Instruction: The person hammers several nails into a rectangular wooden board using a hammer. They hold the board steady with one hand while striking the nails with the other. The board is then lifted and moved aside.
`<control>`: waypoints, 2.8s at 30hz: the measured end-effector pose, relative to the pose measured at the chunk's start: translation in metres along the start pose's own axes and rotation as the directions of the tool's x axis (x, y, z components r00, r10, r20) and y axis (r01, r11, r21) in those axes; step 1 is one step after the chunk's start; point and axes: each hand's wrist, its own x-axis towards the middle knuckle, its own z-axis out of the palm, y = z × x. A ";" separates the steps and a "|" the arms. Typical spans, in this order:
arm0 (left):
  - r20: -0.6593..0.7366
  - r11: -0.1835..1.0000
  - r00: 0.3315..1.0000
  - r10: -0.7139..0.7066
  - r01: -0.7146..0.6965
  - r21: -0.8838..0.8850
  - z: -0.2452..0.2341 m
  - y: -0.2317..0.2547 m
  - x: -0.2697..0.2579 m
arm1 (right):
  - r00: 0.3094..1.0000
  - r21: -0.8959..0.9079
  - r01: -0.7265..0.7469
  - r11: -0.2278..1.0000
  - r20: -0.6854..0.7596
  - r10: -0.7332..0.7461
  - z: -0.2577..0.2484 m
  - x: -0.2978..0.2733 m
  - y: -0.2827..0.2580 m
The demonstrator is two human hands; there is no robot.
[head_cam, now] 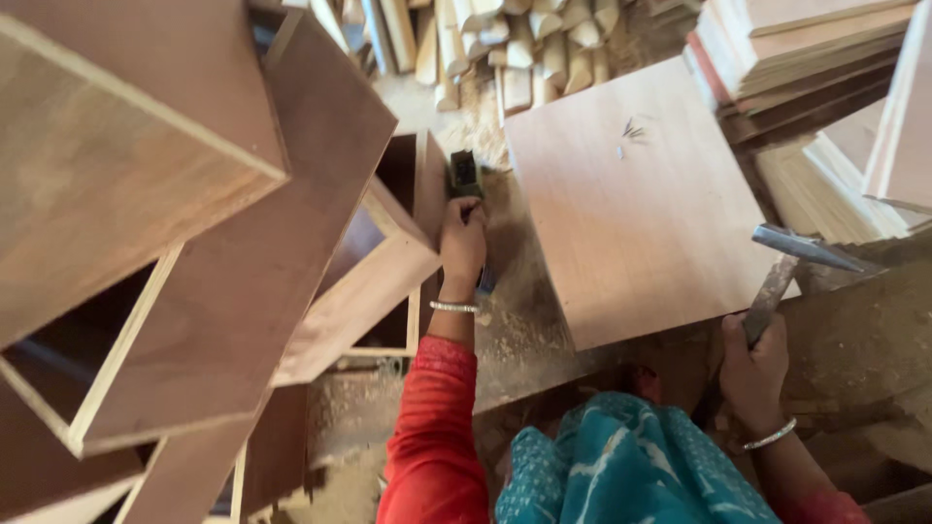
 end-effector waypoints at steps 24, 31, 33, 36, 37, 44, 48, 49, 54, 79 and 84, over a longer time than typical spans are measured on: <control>0.483 0.698 0.735 0.475 -0.649 0.301 0.148 0.067 0.044 | 0.990 -0.066 -0.074 0.995 0.114 0.081 -0.071 -0.028 0.001; 0.642 0.560 0.717 0.272 -0.661 0.500 0.174 0.058 0.067 | 0.986 -0.103 0.020 0.995 0.170 -0.003 -0.082 -0.025 0.014; 0.578 0.506 0.744 0.336 -0.660 0.555 0.185 0.047 0.057 | 0.979 -0.092 -0.020 0.996 0.201 0.038 -0.082 -0.024 0.012; 0.460 0.581 0.797 0.391 -0.602 0.548 0.193 0.032 0.041 | 0.969 -0.044 -0.001 0.999 0.245 0.012 -0.071 -0.008 0.011; 0.418 0.628 0.817 0.398 -0.575 0.524 0.192 0.028 0.035 | 0.965 -0.016 0.025 1.000 0.261 -0.020 -0.066 -0.001 0.012; 0.324 0.815 0.898 0.297 -0.415 0.404 0.168 0.017 0.018 | 0.946 0.121 0.059 0.991 0.309 -0.094 -0.044 0.036 0.026; 0.284 0.795 0.901 0.327 -0.425 0.434 0.168 0.019 0.027 | 0.929 0.178 0.132 0.975 0.320 -0.184 -0.044 0.047 0.030; 0.282 0.771 0.907 0.312 -0.415 0.483 0.168 0.020 0.030 | 0.928 0.173 0.115 0.978 0.332 -0.168 -0.046 0.048 0.031; 0.262 0.733 0.902 0.343 -0.432 0.525 0.142 0.016 0.043 | 0.925 0.119 0.098 0.988 0.355 -0.135 -0.061 0.048 0.031; 0.128 0.973 0.991 -0.041 0.068 -0.220 0.100 0.103 -0.158 | 0.796 0.265 0.119 0.957 0.551 -0.252 -0.051 0.075 0.018; 0.005 0.960 0.968 0.252 -0.250 0.126 0.110 0.098 -0.203 | 0.761 0.244 -0.244 0.938 0.649 0.029 -0.078 0.059 0.066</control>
